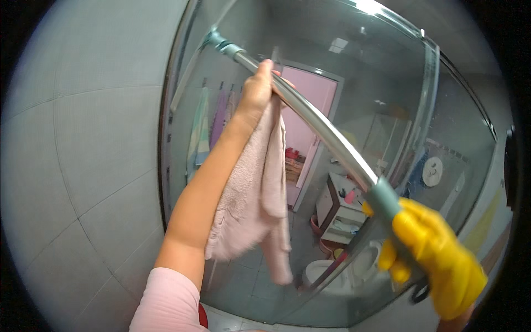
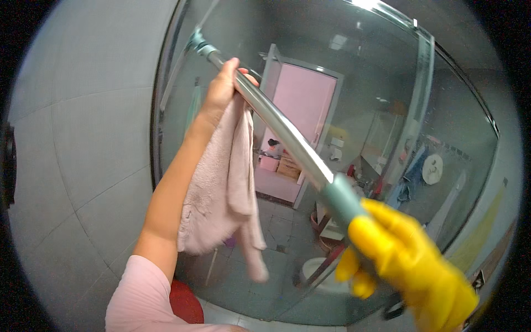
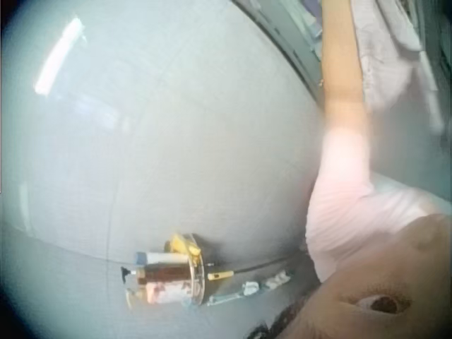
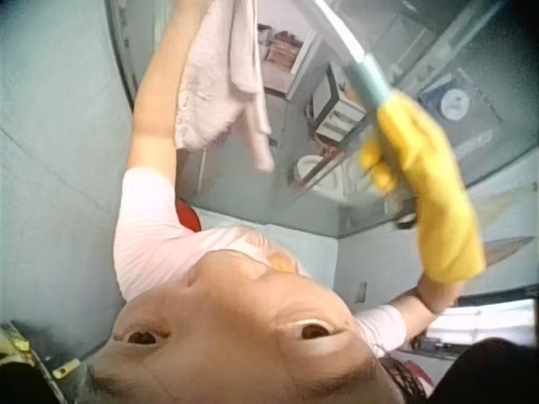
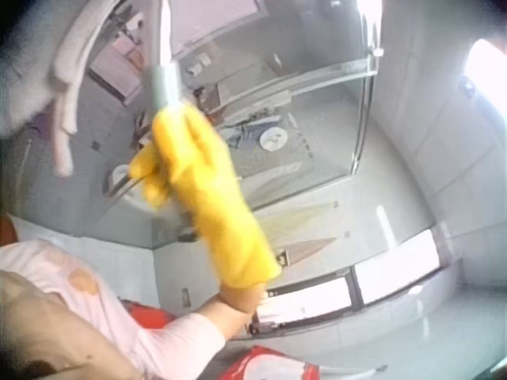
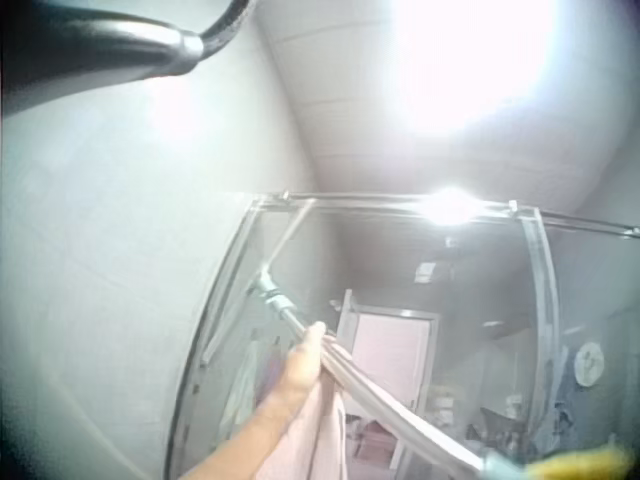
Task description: The person cleans a bathroom using a squeegee and a cloth. They wipe the glass shower door and the floor, then rinse the cloth at the sink and continue wiping the glass door.
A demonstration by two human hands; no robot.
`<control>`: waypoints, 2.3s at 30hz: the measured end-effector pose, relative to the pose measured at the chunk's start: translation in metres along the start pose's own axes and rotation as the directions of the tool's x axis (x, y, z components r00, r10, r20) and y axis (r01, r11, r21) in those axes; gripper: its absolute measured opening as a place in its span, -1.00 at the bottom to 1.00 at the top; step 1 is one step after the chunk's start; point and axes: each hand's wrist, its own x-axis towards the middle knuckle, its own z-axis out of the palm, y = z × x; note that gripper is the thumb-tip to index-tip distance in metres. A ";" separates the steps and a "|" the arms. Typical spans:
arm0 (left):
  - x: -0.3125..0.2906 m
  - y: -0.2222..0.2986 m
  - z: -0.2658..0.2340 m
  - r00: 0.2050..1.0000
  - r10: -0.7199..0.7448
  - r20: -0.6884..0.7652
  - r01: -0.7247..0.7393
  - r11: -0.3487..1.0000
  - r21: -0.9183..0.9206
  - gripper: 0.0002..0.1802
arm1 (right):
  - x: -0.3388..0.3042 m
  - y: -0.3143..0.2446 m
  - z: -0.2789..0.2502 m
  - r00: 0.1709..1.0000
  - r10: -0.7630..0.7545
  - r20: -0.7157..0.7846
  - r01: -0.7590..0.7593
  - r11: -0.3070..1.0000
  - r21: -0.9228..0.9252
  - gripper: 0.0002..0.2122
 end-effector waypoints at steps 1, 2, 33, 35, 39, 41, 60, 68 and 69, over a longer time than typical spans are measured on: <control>-0.007 -0.012 0.018 0.999 -0.012 0.046 0.010 0.999 0.031 -0.59 | -0.005 0.023 0.003 0.997 0.075 0.015 -0.076 0.991 0.107 -0.55; -0.013 -0.021 0.038 0.994 -0.022 0.111 0.018 0.999 0.036 -0.62 | -0.013 0.048 0.003 0.997 0.069 0.036 -0.075 0.974 0.215 -0.55; -0.499 -0.200 0.057 0.460 -0.860 0.222 0.877 0.479 0.038 -0.73 | -0.252 0.415 0.097 0.848 0.527 -0.058 -0.515 0.844 0.152 -0.58; -0.459 -0.156 0.074 0.427 -0.889 0.166 0.891 0.445 0.090 -0.75 | -0.253 0.427 0.101 0.874 0.484 -0.034 -0.454 0.841 0.293 -0.58; -0.398 -0.152 0.079 0.751 -0.658 0.051 0.650 0.750 0.120 -0.70 | -0.200 0.402 0.104 0.915 0.369 0.166 -0.377 0.629 0.680 -0.61; -0.361 -0.155 0.079 0.821 -0.571 0.020 0.565 0.817 0.113 -0.69 | -0.167 0.370 0.111 0.956 0.252 0.150 -0.264 0.514 0.816 -0.62; -0.035 -0.057 0.092 0.868 -0.422 0.263 0.432 0.902 0.022 -0.67 | 0.035 0.197 0.124 0.974 -0.225 0.023 0.117 0.591 0.798 -0.59; -0.036 -0.076 0.095 0.888 -0.322 0.329 0.160 0.886 0.434 -0.83 | 0.025 0.208 0.174 0.986 -0.163 -0.045 0.136 0.607 0.783 -0.59; -0.046 -0.086 0.089 0.863 -0.309 0.401 0.145 0.910 0.389 -0.85 | 0.022 0.220 0.182 0.989 -0.140 -0.042 0.120 0.617 0.777 -0.59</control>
